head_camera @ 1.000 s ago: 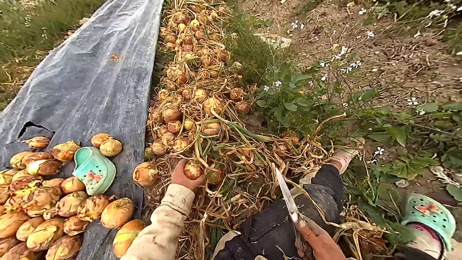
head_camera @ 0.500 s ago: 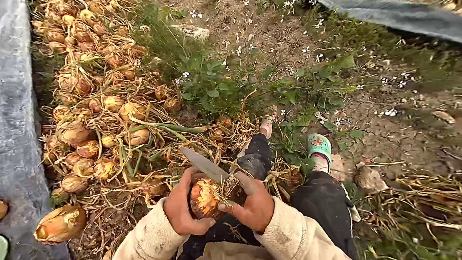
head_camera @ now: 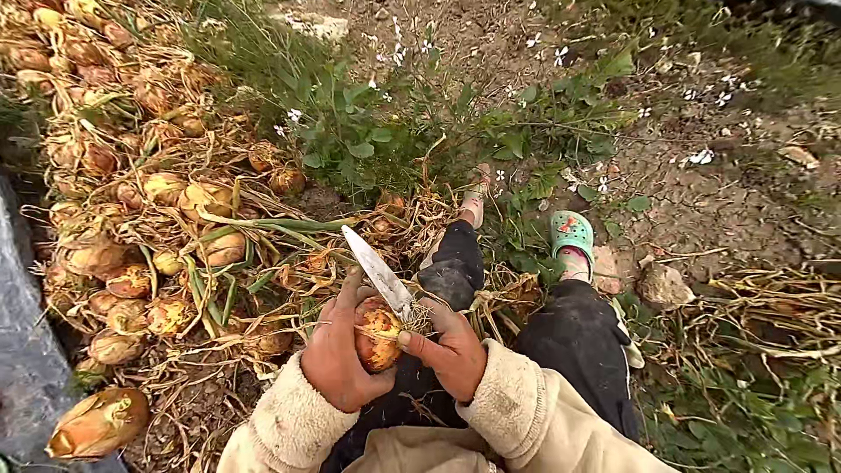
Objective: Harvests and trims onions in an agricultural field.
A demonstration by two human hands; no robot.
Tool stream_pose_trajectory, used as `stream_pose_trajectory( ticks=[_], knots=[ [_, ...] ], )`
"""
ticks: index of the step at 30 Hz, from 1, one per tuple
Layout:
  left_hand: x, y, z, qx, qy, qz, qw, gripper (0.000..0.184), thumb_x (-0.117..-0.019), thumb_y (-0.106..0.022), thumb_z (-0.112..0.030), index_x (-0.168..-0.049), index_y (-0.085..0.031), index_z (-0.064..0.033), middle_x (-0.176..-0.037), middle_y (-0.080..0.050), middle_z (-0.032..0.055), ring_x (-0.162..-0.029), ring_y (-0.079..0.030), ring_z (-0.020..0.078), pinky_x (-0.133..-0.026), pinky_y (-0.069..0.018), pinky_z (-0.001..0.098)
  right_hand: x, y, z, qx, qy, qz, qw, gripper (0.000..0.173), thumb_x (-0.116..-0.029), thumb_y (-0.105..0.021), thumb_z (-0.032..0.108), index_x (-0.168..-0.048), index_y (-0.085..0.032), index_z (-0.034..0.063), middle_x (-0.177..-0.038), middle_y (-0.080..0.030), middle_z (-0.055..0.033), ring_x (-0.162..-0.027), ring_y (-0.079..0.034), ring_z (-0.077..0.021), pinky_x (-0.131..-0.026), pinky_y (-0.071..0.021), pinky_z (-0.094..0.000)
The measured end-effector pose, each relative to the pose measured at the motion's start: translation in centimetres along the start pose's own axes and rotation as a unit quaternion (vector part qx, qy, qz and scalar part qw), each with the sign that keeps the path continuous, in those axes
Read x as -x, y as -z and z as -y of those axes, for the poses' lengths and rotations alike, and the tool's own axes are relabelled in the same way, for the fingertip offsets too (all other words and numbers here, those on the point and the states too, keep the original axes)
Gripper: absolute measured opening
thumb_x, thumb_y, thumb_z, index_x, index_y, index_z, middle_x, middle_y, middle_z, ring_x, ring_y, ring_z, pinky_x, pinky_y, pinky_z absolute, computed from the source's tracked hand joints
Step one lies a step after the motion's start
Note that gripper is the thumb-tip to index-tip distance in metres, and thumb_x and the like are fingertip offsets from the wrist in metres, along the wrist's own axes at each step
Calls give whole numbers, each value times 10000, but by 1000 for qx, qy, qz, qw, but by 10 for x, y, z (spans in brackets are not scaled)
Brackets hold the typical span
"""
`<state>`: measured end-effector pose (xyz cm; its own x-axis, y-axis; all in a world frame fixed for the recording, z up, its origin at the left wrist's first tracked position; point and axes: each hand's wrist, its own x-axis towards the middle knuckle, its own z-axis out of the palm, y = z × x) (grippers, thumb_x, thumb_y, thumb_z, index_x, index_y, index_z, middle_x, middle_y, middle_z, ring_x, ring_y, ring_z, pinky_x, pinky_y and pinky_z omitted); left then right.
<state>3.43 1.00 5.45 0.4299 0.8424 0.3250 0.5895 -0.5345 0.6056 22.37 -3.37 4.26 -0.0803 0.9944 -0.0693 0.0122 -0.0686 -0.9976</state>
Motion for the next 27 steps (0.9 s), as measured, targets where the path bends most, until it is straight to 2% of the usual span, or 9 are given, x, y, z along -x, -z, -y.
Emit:
stream_pose_trajectory(
  ticks=[5, 8, 11, 14, 16, 18, 21, 24, 27],
  knots=[
    [-5, -11, 3, -43, 70, -81, 993, 1174, -515, -861, -449, -1466, -420, 79, -1133, -716, 204, -994, -712, 331, -848, -578, 543, -1, -4, 3, 20, -73, 5, 997, 349, -1020, -535, 389, -929, -703, 98, -661, -581, 85, -535, -515, 25, -520, -467, -195],
    [-24, -1, 13, 82, 208, -155, 962, 1019, -519, -869, -386, -1398, -527, -1, -1149, -705, 135, -987, -708, 199, -853, -588, 417, 4, -2, 3, 35, -131, 18, 991, 424, -1050, -421, 405, -867, -654, 102, -632, -527, 80, -524, -506, -3, -526, -466, -230],
    [-38, 12, 13, 472, 234, -229, 819, 1029, -498, -930, -193, -1379, -402, -132, -1070, -679, 15, -887, -722, 120, -720, -643, 315, -5, 11, -3, -4, -185, -24, 982, 361, -1070, -428, 357, -979, -617, 64, -635, -534, 65, -531, -528, -37, -553, -495, -240],
    [-35, 3, -2, 685, 184, -254, 657, 700, -528, -989, -285, -1145, -678, -168, -956, -750, 55, -835, -750, 188, -689, -648, 394, -12, 11, -9, -14, -204, -54, 977, 355, -1020, -541, 366, -1091, -582, 20, -707, -564, 38, -594, -569, -56, -619, -527, -254],
    [-35, -10, -22, 729, 152, -242, 621, 442, -629, -925, -374, -989, -769, -171, -921, -772, 26, -868, -757, 142, -745, -645, 342, -11, 10, -10, 0, -185, -52, 981, 514, -931, -660, 430, -1161, -570, -20, -836, -603, -6, -694, -597, -65, -694, -537, -265],
    [-28, -28, -29, 738, 147, -216, 622, 439, -693, -883, -454, -1029, -770, -195, -972, -772, 8, -932, -744, 128, -816, -626, 335, -7, 11, -11, 23, -145, -62, 987, 835, -755, -777, 597, -1237, -566, -52, -1000, -664, -52, -871, -644, -70, -825, -550, -283],
    [-10, -51, -29, 715, 226, -186, 635, 681, -588, -958, -436, -1121, -680, -116, -953, -756, 43, -892, -745, 152, -791, -634, 352, -1, 11, -7, 20, -45, -102, 994, 1034, -605, -852, 670, -1279, -565, -61, -1120, -701, -57, -1058, -660, -38, -945, -551, -248],
    [2, -53, -22, 685, 238, -119, 678, 916, -523, -1003, -355, -1281, -567, -84, -1031, -741, 56, -910, -742, 173, -775, -644, 375, 0, 11, -13, 10, 82, -130, 988, 769, -806, -773, 599, -1202, -628, -44, -1068, -730, -35, -1037, -681, -33, -942, -577, -268],
    [8, -42, -1, 604, 142, -8, 784, 945, -614, -968, -299, -1414, -491, -142, -1189, -708, 32, -1021, -718, 144, -876, -626, 346, 2, 7, -21, -43, 105, -122, 986, 442, -919, -747, 373, -1117, -676, -15, -1008, -747, -2, -988, -697, -20, -920, -590, -262]
  ],
)
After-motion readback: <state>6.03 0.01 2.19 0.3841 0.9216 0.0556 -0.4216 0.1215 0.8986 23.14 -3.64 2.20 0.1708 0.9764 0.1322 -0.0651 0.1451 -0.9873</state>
